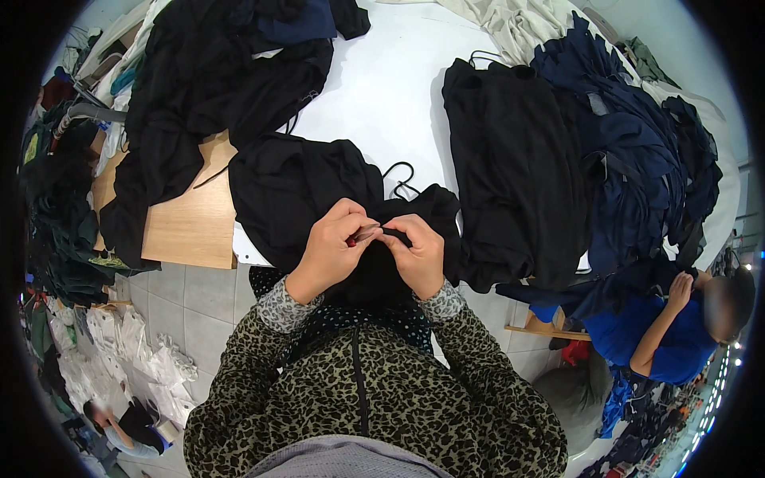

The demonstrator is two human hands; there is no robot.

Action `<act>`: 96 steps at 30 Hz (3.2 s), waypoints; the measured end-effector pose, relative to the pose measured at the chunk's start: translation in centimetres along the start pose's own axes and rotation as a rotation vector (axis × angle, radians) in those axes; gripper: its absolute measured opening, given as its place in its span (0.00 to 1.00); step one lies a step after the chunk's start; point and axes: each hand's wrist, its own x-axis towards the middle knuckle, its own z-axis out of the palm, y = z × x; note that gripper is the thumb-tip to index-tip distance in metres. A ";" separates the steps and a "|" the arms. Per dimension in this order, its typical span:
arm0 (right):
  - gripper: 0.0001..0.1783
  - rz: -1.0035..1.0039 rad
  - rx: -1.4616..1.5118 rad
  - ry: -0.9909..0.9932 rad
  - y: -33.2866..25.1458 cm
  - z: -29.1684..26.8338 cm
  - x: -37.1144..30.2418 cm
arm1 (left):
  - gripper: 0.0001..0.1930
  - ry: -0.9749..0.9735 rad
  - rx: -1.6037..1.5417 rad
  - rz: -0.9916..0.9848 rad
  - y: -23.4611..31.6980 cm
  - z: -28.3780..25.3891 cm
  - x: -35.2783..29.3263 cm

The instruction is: Trimming loose threads from pieces of black fabric using small nippers in a textile workshop.

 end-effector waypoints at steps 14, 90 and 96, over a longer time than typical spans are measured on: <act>0.10 -0.086 -0.080 0.026 0.0 0.2 0.0 | 0.07 -0.054 -0.504 -0.411 -1.9 0.6 0.5; 0.08 0.253 0.399 -0.053 1.4 -0.2 -0.9 | 0.07 -0.110 -0.232 -0.236 -0.5 -1.0 0.6; 0.07 0.256 0.402 -0.053 1.4 -0.4 -0.9 | 0.06 -0.142 -0.294 -0.293 -1.0 -1.0 0.6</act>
